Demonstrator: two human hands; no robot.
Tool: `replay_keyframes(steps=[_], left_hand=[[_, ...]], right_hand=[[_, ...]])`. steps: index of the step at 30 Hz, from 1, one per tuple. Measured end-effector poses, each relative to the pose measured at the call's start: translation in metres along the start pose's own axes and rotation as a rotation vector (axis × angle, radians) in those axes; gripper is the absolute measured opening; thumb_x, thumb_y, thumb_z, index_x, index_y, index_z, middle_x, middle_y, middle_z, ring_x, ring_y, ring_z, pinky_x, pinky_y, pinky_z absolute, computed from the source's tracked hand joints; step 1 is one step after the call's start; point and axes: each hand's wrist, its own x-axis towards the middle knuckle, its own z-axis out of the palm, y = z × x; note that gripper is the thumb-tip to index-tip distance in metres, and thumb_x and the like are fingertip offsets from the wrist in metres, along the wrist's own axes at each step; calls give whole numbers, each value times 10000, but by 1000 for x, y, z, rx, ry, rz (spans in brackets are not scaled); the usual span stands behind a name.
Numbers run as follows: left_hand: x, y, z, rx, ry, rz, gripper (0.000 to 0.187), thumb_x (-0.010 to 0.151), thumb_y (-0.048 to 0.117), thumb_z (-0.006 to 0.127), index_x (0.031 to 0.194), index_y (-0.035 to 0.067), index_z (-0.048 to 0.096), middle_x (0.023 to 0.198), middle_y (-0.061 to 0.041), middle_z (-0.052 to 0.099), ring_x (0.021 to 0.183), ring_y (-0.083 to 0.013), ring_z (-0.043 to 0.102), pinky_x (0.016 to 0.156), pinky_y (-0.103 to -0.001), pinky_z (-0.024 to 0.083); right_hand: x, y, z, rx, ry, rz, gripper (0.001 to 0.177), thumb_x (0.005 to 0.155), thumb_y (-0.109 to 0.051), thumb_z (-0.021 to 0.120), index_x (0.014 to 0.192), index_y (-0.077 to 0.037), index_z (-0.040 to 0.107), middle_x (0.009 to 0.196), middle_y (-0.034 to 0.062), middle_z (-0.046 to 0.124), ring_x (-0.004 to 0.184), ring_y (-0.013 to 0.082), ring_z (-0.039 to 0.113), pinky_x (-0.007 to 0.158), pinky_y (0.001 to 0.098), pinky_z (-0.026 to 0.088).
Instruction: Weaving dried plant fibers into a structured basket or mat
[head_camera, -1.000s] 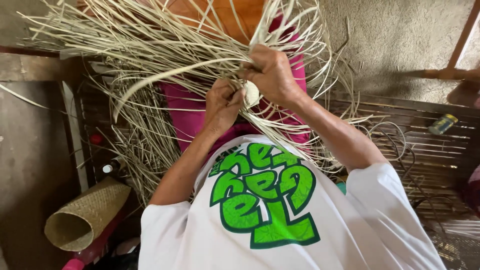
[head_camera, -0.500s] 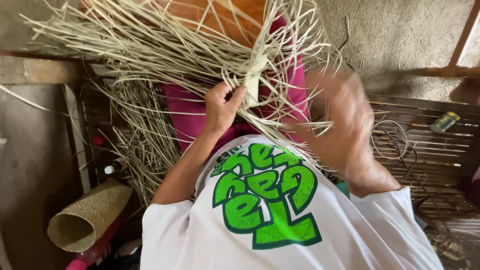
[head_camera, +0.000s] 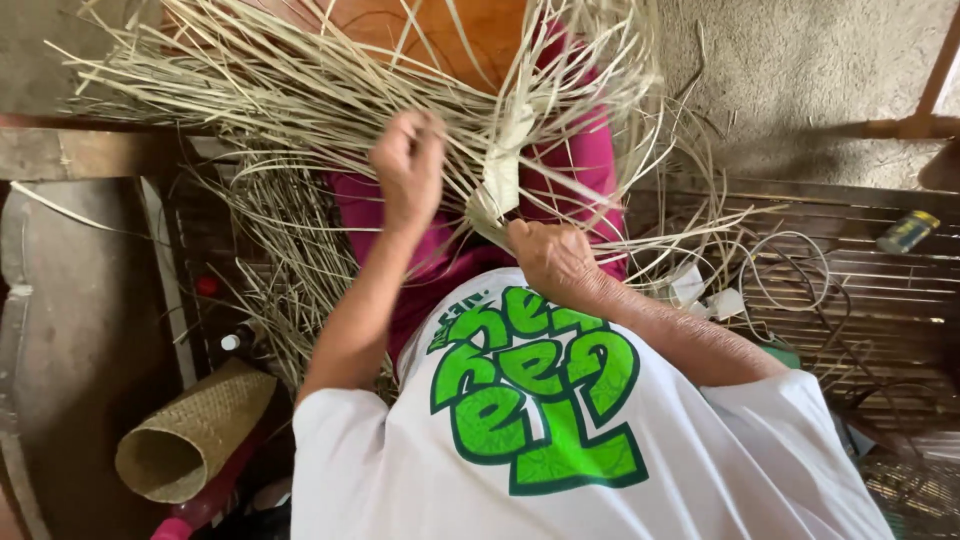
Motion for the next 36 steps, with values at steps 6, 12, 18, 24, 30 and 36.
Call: replay_keyframes(steps=[6, 12, 18, 24, 30, 36], left_hand=[[92, -36, -48, 46, 214, 75, 123, 905, 10, 665, 793, 60, 651, 655, -30, 556, 506, -123, 454, 391, -233, 383], [68, -2, -65, 108, 242, -75, 802, 875, 799, 470, 1065, 25, 563, 746, 15, 476, 552, -80, 463, 450, -224, 435], [-68, -53, -20, 37, 46, -414, 436, 1016, 428, 608, 911, 12, 688, 881, -201, 661, 896, -284, 606, 889, -502, 458], [-49, -7, 9, -326, -58, -405, 193, 915, 228, 814, 952, 44, 768, 720, -8, 639, 701, -94, 589, 631, -277, 527], [-54, -103, 5, -527, -6, -543, 137, 987, 162, 727, 943, 33, 738, 710, -78, 707, 633, -122, 673, 630, -276, 578], [-55, -89, 0, -628, 63, -597, 111, 938, 131, 760, 955, 23, 745, 745, -81, 736, 663, -144, 727, 659, -303, 614]], right_hand=[[5, -9, -28, 64, -20, -92, 91, 979, -117, 511, 908, -72, 478, 637, 41, 565, 463, 233, 548, 432, 391, 468], [13, -11, -22, 100, -184, -9, 125, 1016, -145, 459, 924, -62, 477, 635, 62, 602, 468, 261, 587, 443, 419, 493], [15, -8, -4, 10, 41, -85, 224, 1008, -220, 423, 807, -147, 494, 616, 45, 547, 599, 271, 663, 573, 415, 531], [19, -26, -47, 202, 97, -72, 355, 1057, -358, 505, 859, -67, 552, 685, 124, 539, 704, 364, 642, 607, 494, 516], [11, -73, -30, -234, 286, -216, 132, 977, -225, 478, 1039, -196, 592, 591, -36, 435, 429, 178, 501, 417, 371, 437], [33, -83, -53, -55, 324, -396, 168, 872, -92, 457, 961, -89, 599, 568, 28, 527, 472, 221, 558, 475, 361, 443]])
